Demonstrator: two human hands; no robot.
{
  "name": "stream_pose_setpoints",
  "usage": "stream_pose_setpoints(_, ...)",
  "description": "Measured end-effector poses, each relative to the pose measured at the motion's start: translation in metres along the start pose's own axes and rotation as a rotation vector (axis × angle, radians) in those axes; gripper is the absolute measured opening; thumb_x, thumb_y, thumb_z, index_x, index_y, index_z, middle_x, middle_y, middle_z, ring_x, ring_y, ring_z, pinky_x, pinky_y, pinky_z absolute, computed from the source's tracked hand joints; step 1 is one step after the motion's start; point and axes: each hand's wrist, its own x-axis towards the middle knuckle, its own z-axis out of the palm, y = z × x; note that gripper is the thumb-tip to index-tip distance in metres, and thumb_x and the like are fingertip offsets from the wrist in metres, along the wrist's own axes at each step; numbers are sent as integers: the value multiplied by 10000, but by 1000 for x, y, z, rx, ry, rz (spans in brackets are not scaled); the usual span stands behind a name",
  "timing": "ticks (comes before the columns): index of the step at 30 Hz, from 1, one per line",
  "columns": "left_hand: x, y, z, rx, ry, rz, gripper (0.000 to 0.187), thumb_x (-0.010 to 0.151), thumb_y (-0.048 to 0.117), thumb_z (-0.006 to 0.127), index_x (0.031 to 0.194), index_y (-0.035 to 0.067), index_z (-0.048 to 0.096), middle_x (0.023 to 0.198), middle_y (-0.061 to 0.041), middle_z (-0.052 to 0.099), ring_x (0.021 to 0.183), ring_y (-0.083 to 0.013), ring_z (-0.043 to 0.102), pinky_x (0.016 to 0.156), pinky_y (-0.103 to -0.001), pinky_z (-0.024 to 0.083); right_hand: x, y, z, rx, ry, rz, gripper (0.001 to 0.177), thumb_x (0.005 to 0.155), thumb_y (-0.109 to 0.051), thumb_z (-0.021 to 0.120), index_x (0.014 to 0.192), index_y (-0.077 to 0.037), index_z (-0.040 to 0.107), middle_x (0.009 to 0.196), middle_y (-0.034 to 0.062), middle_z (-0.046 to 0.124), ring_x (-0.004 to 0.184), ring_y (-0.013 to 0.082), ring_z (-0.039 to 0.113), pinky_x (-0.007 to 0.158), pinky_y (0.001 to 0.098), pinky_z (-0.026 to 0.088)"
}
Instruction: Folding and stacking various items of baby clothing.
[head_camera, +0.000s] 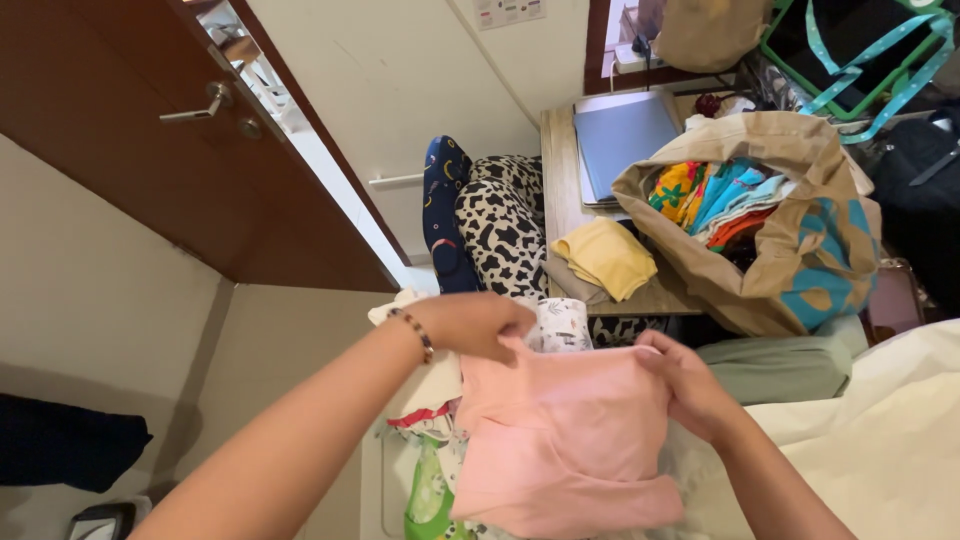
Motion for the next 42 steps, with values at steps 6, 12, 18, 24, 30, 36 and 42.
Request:
stream_pose_setpoints(6, -17, 18, -8, -151, 229, 173, 221, 825, 179, 739, 1008, 86, 656, 957, -74, 671, 878, -259, 676, 766, -383, 541, -3, 5, -22, -307, 91, -195, 110, 875, -57, 716, 943, -81, 633, 800, -35, 577, 709, 74, 497, 622, 244, 391)
stream_pose_setpoints(12, -56, 89, 11, 512, 456, 409, 80, 883, 125, 688, 962, 110, 684, 915, -36, 603, 808, -174, 656, 556, -331, 531, -48, 45, -47, -431, 23, -677, 234, 771, 75, 717, 886, -69, 574, 999, 42, 573, 947, 171, 596, 856, 281, 508)
stream_pose_setpoints(18, -103, 100, 72, 619, 392, 474, 181, 911, 167, 691, 1057, 59, 678, 926, -24, 586, 816, -172, 601, 573, -320, 507, -94, 86, -34, -983, 235, -854, 314, 633, 18, 786, 844, -133, 610, 1035, 36, 624, 1039, 224, 605, 926, 330, 473)
stream_pose_setpoints(24, -110, 92, 84, 300, 570, 302, 396, 892, 257, 694, 1231, 53, 670, 1020, -81, 627, 940, -253, 615, 784, -379, 514, -96, 94, -35, -883, 106, -852, 408, 690, -61, 706, 1087, -135, 645, 1326, 105, 567, 1284, 267, 536, 1089, 371, 392)
stream_pose_setpoints(30, -58, 91, 64, 250, 662, 133, 346, 892, 343, 712, 1104, 71, 676, 998, -67, 676, 1049, -289, 593, 914, -443, 461, -54, 48, -20, -481, 75, -508, 282, 949, -147, 573, 1211, -68, 638, 1448, 85, 601, 1273, 196, 566, 1054, 328, 422)
stream_pose_setpoints(36, -44, 77, 49, 3, 285, 40, 426, 875, 462, 735, 794, 51, 660, 775, -132, 664, 844, -356, 619, 796, -476, 477, -43, 42, -33, -567, -183, -294, 211, 906, -204, 728, 1012, -25, 700, 1246, 117, 727, 1127, 173, 663, 945, 324, 528)
stream_pose_setpoints(42, -59, 79, 23, -191, 196, -22, 468, 877, 473, 735, 798, 28, 613, 796, -170, 656, 779, -373, 639, 718, -457, 506, -52, 45, -46, -446, -20, -188, 176, 934, -159, 747, 865, -96, 597, 746, -40, 491, 668, 57, 440, 562, 237, 342)
